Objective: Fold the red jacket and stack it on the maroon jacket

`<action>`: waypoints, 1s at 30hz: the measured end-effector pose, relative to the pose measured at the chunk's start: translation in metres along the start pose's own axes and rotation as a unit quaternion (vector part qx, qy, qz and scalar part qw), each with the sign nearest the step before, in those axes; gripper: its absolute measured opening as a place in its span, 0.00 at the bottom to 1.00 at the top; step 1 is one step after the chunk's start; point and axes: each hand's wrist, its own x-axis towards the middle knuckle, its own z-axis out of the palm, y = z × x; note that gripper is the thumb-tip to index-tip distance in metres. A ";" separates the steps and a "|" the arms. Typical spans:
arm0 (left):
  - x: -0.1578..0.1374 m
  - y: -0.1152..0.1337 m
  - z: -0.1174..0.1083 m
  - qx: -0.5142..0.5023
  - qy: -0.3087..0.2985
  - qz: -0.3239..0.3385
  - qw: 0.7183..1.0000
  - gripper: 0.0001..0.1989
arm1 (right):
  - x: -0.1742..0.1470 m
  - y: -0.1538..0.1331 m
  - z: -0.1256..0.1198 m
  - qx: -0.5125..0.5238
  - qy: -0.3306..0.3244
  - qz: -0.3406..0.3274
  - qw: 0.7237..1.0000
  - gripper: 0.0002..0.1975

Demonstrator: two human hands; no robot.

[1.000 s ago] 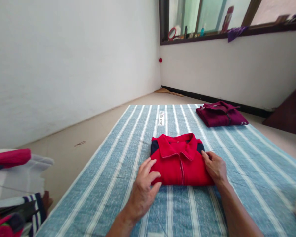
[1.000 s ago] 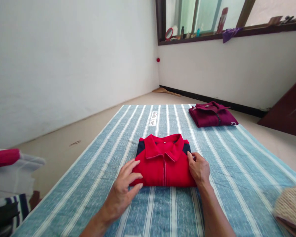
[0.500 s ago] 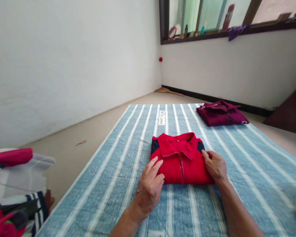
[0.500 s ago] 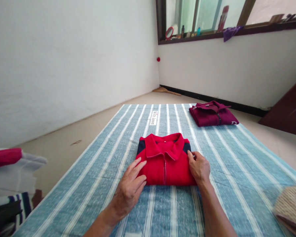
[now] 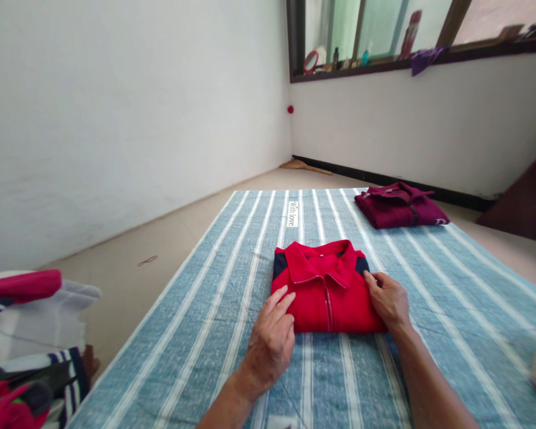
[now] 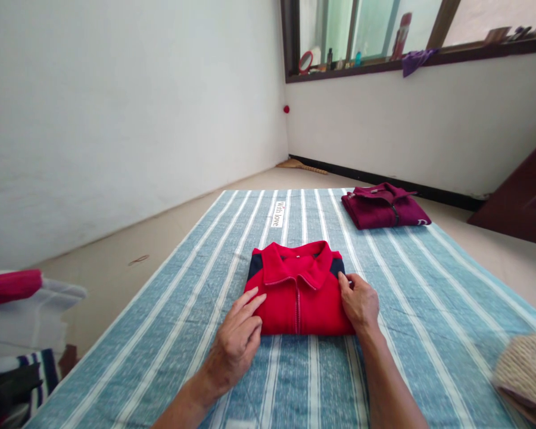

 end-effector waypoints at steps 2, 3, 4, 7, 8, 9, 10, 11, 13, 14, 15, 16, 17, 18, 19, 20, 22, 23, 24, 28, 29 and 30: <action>0.000 -0.001 -0.003 -0.002 0.001 -0.014 1.000 0.12 | 0.000 0.000 0.000 0.002 0.001 -0.001 1.000 0.21; 0.000 -0.003 -0.004 -0.002 0.001 -0.021 1.000 0.11 | 0.000 0.000 0.000 0.004 0.000 -0.001 1.000 0.21; 0.000 -0.004 -0.006 -0.003 0.002 -0.030 1.000 0.11 | 0.000 0.000 0.001 0.005 0.000 -0.001 1.000 0.21; 0.001 -0.013 -0.011 -0.010 0.009 -0.073 0.997 0.09 | 0.000 0.001 0.001 0.007 -0.001 -0.001 1.000 0.21; 0.001 -0.017 -0.013 -0.012 0.013 -0.092 0.996 0.08 | 0.000 0.001 0.000 0.007 -0.001 -0.001 1.000 0.21; 0.001 -0.021 -0.014 -0.014 0.016 -0.114 0.993 0.08 | 0.000 0.000 0.000 0.008 -0.001 -0.001 1.000 0.21; 0.002 -0.026 -0.016 -0.016 0.019 -0.137 0.990 0.08 | 0.000 0.000 0.000 0.008 -0.001 -0.001 1.000 0.21; 0.002 -0.031 -0.017 -0.018 0.024 -0.160 0.987 0.08 | 0.000 0.000 0.000 0.008 -0.002 -0.001 1.000 0.21; 0.004 -0.041 -0.020 -0.025 0.036 -0.204 0.978 0.08 | 0.001 0.000 0.001 0.008 -0.003 0.000 1.000 0.21; 0.005 -0.047 -0.021 -0.028 0.041 -0.224 0.973 0.09 | 0.001 0.000 0.001 0.008 -0.004 0.000 1.000 0.21; 0.007 -0.052 -0.022 -0.031 0.042 -0.242 0.969 0.10 | 0.001 0.000 0.001 0.008 -0.004 0.000 1.000 0.21; 0.009 -0.056 -0.022 -0.034 0.041 -0.261 0.964 0.11 | 0.001 0.000 0.002 0.008 -0.005 0.000 1.000 0.21; 0.011 -0.060 -0.022 -0.037 0.036 -0.282 0.958 0.12 | 0.001 0.000 0.002 0.008 -0.006 -0.001 1.000 0.21; 0.013 -0.062 -0.021 -0.040 0.028 -0.308 0.950 0.12 | 0.002 0.000 0.003 0.008 -0.007 -0.003 1.000 0.21; 0.016 -0.064 -0.019 -0.046 0.017 -0.341 0.939 0.12 | 0.002 0.000 0.004 0.008 -0.007 -0.004 1.000 0.21; 0.018 -0.065 -0.016 -0.059 0.002 -0.378 0.924 0.11 | 0.002 0.001 0.004 0.008 -0.007 -0.004 1.000 0.21; 0.023 -0.064 -0.009 -0.106 -0.028 -0.446 0.888 0.12 | 0.003 0.001 0.005 0.008 -0.006 -0.004 1.000 0.21; 0.025 -0.063 -0.006 -0.133 -0.039 -0.469 0.872 0.13 | 0.003 0.001 0.006 0.008 -0.005 -0.004 1.000 0.21; 0.027 -0.062 -0.003 -0.157 -0.045 -0.483 0.860 0.14 | 0.003 0.001 0.006 0.009 -0.005 -0.004 1.000 0.21; 0.035 -0.058 0.004 -0.210 -0.033 -0.526 0.824 0.18 | 0.003 0.001 0.007 0.013 -0.007 -0.005 1.000 0.21; 0.037 -0.057 0.004 -0.229 -0.028 -0.544 0.807 0.19 | 0.003 0.001 0.007 0.015 -0.007 -0.005 1.000 0.21; 0.040 -0.056 0.003 -0.254 -0.024 -0.562 0.787 0.21 | 0.003 0.001 0.007 0.016 -0.008 -0.005 1.000 0.21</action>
